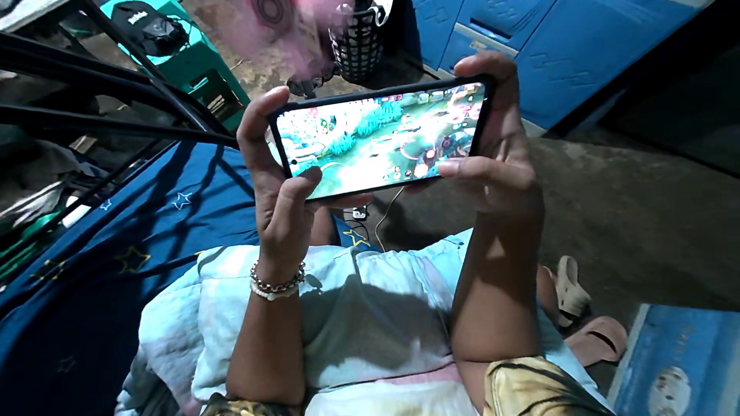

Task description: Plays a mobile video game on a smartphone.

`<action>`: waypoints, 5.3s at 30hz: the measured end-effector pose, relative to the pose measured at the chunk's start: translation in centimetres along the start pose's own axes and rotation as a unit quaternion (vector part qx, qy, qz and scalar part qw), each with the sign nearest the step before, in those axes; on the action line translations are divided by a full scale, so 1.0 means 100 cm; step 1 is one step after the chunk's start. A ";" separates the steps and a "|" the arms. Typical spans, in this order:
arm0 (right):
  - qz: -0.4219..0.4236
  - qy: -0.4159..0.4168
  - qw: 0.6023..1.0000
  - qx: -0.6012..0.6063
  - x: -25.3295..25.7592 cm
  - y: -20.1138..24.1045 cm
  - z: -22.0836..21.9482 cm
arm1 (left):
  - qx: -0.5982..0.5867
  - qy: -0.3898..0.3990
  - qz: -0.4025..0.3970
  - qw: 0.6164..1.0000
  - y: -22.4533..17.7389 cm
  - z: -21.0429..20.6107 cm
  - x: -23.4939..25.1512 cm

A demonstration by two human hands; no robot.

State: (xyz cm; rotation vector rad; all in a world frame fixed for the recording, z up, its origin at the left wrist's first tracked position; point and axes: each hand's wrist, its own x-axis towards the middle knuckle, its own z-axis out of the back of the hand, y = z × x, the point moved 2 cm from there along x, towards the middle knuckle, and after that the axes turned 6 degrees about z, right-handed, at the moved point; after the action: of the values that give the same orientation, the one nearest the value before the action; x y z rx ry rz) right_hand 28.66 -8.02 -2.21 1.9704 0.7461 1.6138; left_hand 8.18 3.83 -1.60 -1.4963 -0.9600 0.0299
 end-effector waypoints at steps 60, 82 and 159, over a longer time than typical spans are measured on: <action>0.005 -0.023 0.999 -0.027 -0.001 0.003 0.011 | -0.072 0.084 0.062 0.992 -0.002 0.001 -0.004; 0.007 -0.029 1.000 0.000 -0.001 0.006 0.009 | -0.071 0.079 0.053 0.993 -0.001 -0.001 -0.004; -0.015 -0.058 0.990 -0.124 0.006 0.009 0.002 | -0.102 0.062 0.047 0.992 0.001 -0.003 -0.001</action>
State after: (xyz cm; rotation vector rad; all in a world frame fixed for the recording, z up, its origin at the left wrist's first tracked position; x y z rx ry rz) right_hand 29.04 -8.31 -1.21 1.8470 0.5011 1.4810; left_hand 8.32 3.54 -1.68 -1.7101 -0.8098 -0.0940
